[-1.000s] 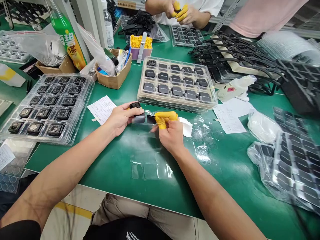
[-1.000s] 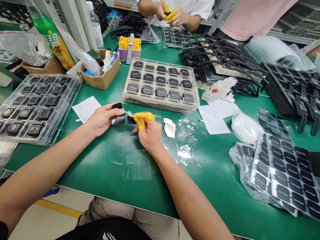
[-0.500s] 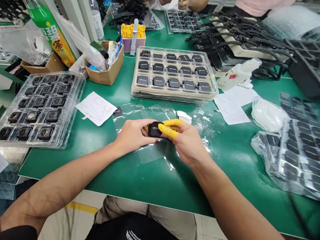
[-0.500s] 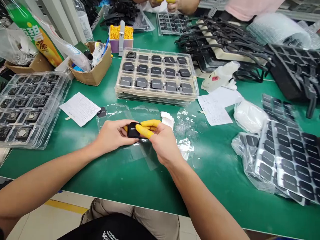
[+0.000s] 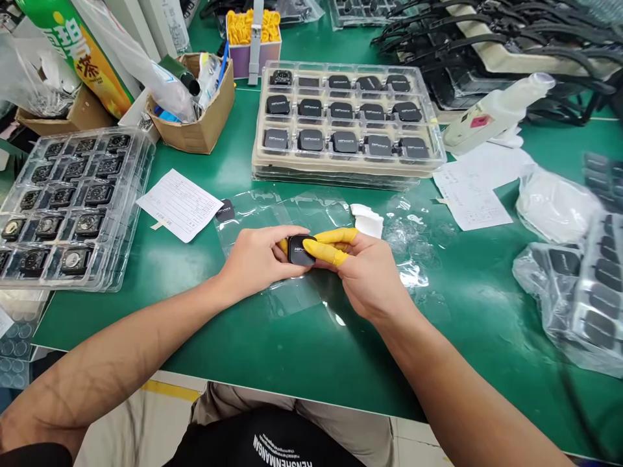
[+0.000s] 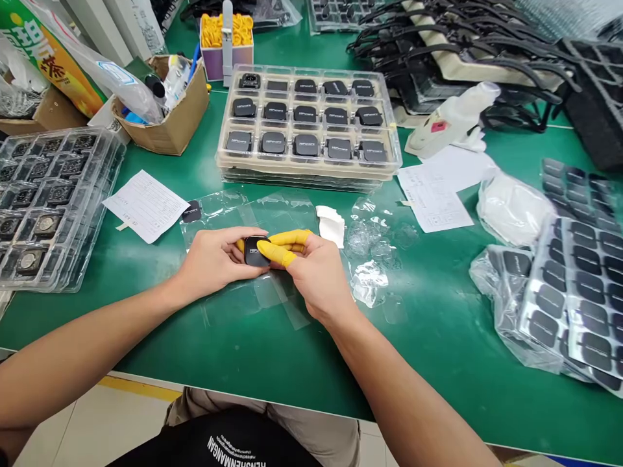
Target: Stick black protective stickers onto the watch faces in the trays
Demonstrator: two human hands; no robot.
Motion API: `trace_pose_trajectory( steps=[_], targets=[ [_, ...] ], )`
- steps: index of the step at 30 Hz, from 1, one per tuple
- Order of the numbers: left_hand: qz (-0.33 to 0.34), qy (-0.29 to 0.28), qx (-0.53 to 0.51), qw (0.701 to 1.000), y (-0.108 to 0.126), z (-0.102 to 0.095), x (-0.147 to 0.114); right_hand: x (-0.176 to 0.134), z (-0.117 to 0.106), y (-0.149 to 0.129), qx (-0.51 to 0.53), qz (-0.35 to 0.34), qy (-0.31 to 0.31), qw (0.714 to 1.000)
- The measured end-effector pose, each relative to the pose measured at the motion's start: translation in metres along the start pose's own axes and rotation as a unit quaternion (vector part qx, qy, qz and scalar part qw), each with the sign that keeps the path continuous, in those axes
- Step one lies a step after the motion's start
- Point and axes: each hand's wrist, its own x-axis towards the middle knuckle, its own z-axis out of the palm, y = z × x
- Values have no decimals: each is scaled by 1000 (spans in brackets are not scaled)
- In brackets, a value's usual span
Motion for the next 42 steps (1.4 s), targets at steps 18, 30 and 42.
trace_pose_trajectory(
  steps=[18, 30, 42],
  targets=[
    [17, -5, 17, 1000, 1, -2, 2, -1, 1, -1, -16, -24, 14, 999],
    [23, 1, 36, 999, 2, -2, 0, -2, 1, 1, -38, -33, 9, 999],
    [23, 15, 38, 999, 1, -1, -1, -4, 2, 1, -70, -54, -10, 996]
  ],
)
